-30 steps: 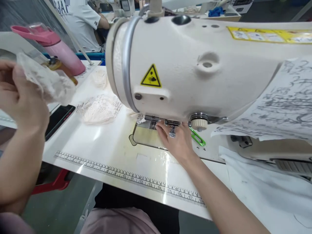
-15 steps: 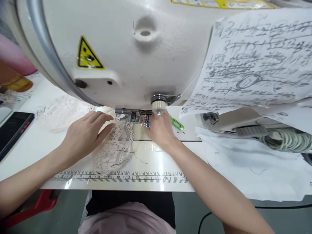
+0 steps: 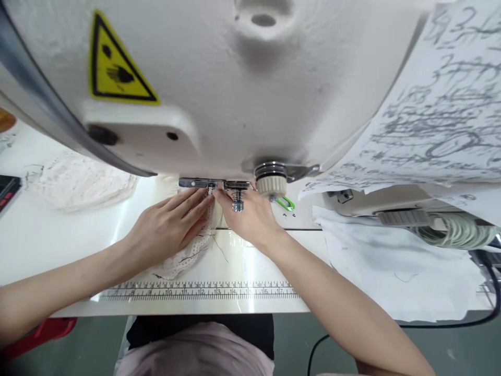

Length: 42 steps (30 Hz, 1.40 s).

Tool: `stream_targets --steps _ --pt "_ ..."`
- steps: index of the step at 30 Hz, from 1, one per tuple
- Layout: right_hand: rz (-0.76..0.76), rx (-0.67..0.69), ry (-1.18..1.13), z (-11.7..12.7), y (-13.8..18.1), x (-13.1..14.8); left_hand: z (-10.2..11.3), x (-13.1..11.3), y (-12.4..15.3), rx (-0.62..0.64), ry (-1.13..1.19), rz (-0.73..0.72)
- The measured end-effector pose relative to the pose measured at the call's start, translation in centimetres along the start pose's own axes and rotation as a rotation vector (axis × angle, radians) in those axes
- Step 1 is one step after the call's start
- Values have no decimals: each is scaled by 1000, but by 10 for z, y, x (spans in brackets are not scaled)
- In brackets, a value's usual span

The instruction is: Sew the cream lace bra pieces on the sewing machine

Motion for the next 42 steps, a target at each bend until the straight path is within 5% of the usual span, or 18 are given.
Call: stream_targets --steps 22,29,42 --pt "-89 -45 -50 -7 0 -3 -4 8 -4 -12 84 62" --pt "-117 44 -63 -3 3 -2 -5 6 -4 -47 25 40" --pt "24 -117 11 -3 2 -4 -8 9 -4 -45 30 47"
Point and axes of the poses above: each hand's wrist, its own y-axis away from the middle knuckle, its own z-axis out of the back of the hand, x = y × z, the point moved 2 cm from there along -y, towards the middle knuckle, and after that the axes turned 10 degrees about -z, right-handed, at the moved point
